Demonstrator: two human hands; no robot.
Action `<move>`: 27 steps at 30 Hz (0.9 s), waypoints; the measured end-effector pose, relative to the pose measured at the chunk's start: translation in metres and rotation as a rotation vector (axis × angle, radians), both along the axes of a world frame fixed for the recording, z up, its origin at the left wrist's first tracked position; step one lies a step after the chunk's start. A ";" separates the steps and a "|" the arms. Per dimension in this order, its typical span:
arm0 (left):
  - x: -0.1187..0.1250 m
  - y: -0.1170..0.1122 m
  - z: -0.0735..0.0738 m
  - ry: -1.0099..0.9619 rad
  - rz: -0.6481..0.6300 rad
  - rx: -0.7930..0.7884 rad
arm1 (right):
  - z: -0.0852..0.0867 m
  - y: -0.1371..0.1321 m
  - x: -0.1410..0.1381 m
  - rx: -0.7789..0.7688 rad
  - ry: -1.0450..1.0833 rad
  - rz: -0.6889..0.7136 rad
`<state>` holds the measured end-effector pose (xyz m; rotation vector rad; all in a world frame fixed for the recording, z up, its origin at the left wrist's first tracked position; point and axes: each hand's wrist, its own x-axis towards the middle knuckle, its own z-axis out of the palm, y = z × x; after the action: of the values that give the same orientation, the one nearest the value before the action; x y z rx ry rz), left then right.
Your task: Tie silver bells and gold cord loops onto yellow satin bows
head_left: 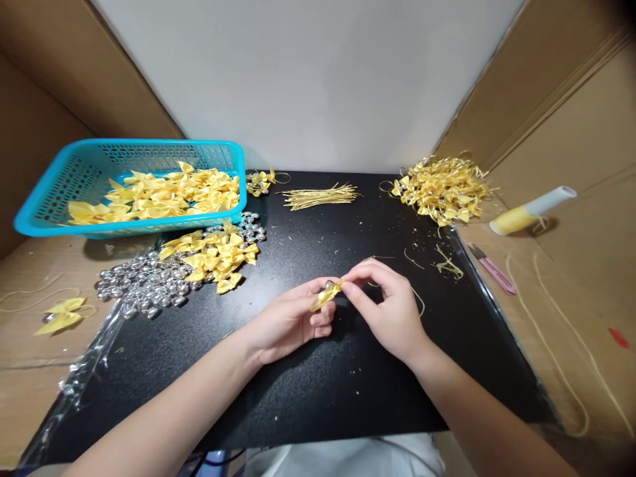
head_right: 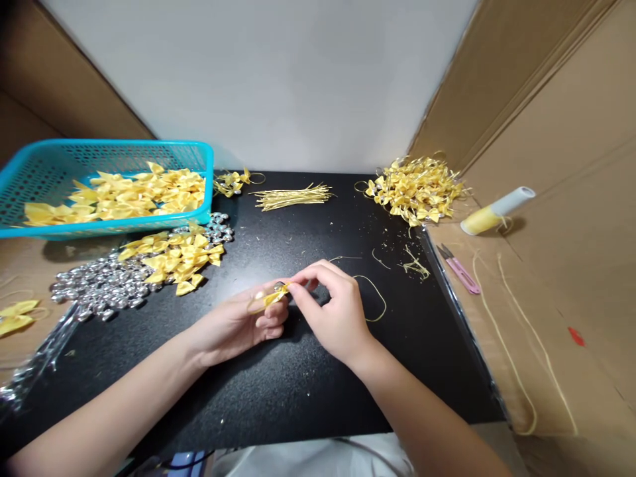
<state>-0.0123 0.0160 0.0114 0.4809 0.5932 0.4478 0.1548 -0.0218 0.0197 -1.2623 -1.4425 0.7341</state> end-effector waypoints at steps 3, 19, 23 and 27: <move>0.000 0.001 -0.002 0.066 0.001 0.063 | -0.003 0.001 0.000 -0.184 0.145 -0.010; -0.005 0.000 0.001 0.423 0.228 1.048 | -0.009 0.003 -0.002 -0.272 0.367 -0.075; -0.004 0.001 0.003 0.383 0.226 0.936 | -0.008 0.001 -0.002 -0.210 0.271 -0.067; -0.004 0.001 0.001 0.414 0.230 0.925 | -0.002 -0.002 -0.001 -0.030 0.045 -0.064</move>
<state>-0.0163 0.0165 0.0125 1.4201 0.8292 0.8536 0.1543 -0.0235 0.0175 -1.3007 -1.3534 0.7393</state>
